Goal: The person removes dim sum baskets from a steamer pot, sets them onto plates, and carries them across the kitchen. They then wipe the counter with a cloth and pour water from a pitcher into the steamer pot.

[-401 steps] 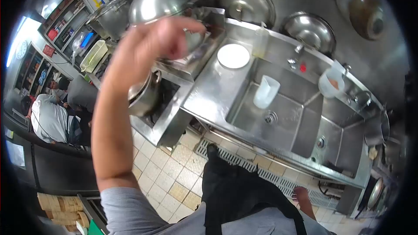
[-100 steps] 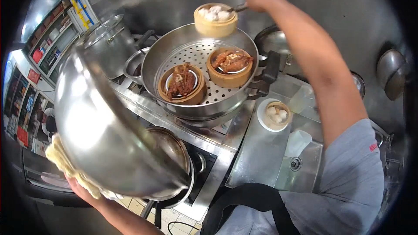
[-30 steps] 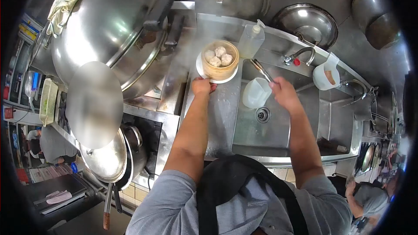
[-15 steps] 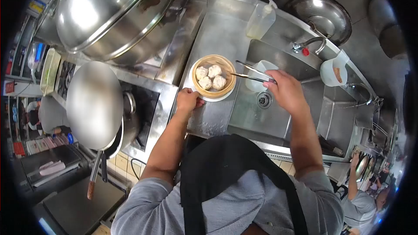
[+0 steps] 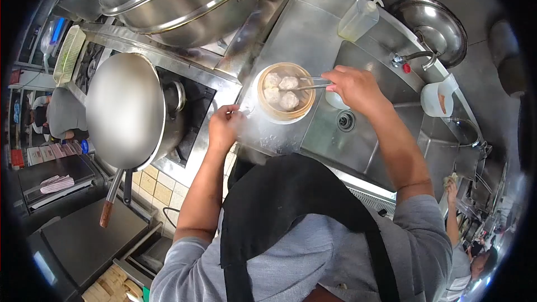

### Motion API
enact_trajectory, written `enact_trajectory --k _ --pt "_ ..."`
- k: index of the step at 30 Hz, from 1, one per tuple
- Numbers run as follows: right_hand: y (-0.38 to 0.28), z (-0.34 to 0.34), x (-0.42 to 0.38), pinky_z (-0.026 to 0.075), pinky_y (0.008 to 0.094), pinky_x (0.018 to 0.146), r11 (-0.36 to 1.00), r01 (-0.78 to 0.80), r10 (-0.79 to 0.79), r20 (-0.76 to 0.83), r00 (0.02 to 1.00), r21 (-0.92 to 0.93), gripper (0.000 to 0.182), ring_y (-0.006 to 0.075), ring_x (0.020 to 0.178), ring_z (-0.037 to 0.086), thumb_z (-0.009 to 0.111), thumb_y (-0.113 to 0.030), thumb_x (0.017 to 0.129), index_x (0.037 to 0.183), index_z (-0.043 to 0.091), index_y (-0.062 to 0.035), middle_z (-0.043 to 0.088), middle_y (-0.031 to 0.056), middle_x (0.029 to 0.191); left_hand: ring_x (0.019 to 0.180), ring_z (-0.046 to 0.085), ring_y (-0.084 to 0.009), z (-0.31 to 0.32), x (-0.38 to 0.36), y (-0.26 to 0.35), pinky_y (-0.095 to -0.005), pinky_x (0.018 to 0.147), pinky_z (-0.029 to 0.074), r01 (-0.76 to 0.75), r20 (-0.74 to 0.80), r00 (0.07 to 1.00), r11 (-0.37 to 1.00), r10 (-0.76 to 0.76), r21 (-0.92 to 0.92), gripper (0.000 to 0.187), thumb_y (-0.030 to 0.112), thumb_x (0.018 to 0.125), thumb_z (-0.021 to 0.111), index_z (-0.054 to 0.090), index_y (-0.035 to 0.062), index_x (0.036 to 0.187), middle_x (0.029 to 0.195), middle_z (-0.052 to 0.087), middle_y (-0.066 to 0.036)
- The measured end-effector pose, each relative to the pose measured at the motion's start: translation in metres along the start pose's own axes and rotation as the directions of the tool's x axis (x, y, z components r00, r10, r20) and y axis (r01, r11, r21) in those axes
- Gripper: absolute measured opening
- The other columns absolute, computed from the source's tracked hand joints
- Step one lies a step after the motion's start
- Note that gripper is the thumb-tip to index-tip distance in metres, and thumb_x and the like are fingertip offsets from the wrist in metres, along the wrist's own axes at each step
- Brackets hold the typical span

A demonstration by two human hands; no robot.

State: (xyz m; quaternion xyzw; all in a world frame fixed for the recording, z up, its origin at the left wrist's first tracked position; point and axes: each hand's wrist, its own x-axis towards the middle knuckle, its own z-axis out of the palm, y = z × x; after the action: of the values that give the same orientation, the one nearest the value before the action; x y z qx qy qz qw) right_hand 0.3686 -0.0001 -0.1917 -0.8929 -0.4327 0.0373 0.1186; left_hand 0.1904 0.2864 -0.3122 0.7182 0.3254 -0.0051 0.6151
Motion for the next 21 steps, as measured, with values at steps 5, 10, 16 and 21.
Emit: enact_trajectory --k 5,10,16,21 --pt "0.021 0.014 -0.006 0.050 0.0391 0.078 0.980 -0.109 0.103 0.045 0.994 0.167 0.025 0.0285 0.089 0.065 0.065 -0.025 0.088 0.106 0.068 -0.0076 0.068 0.0114 0.093 0.064 0.061 -0.0090 -0.004 -0.047 0.044 -0.0243 0.060 0.049 -0.123 0.134 0.981 0.983 0.141 -0.136 0.026 0.007 0.089 0.060 0.063 0.0000 0.114 0.076 0.066 -0.003" --pt "0.025 0.028 -0.014 0.047 0.0317 0.073 0.727 -0.379 0.285 0.251 0.925 0.573 0.023 0.0177 0.075 0.061 0.058 -0.022 0.095 0.105 0.068 -0.0031 0.067 0.0060 0.078 0.056 0.060 -0.0129 0.013 -0.058 0.092 -0.0254 0.053 0.048 -0.130 0.374 0.912 0.984 0.167 -0.123 0.046 0.010 0.090 0.059 0.049 0.0009 0.134 0.074 0.063 -0.005" --pt "0.017 0.030 -0.022 0.045 0.0300 0.068 0.625 -0.460 0.345 0.306 0.887 0.630 0.025 0.0141 0.070 0.056 0.056 -0.023 0.096 0.103 0.068 -0.0024 0.065 0.0027 0.076 0.050 0.055 -0.0126 0.047 -0.040 0.122 -0.0255 0.046 0.043 0.017 0.549 0.835 0.997 0.029 -0.078 0.070 0.012 0.088 0.061 0.028 0.0005 0.148 0.069 0.059 -0.004" --pt "0.012 0.032 -0.027 0.045 0.0301 0.069 0.620 -0.455 0.359 0.284 0.889 0.639 0.026 0.0148 0.071 0.057 0.057 -0.023 0.095 0.106 0.068 -0.0021 0.066 0.0031 0.077 0.047 0.051 -0.0129 0.063 -0.018 0.122 -0.0258 0.041 0.038 0.087 0.617 0.787 0.992 -0.010 -0.094 0.079 0.013 0.085 0.062 0.020 -0.0017 0.150 0.066 0.055 -0.003"
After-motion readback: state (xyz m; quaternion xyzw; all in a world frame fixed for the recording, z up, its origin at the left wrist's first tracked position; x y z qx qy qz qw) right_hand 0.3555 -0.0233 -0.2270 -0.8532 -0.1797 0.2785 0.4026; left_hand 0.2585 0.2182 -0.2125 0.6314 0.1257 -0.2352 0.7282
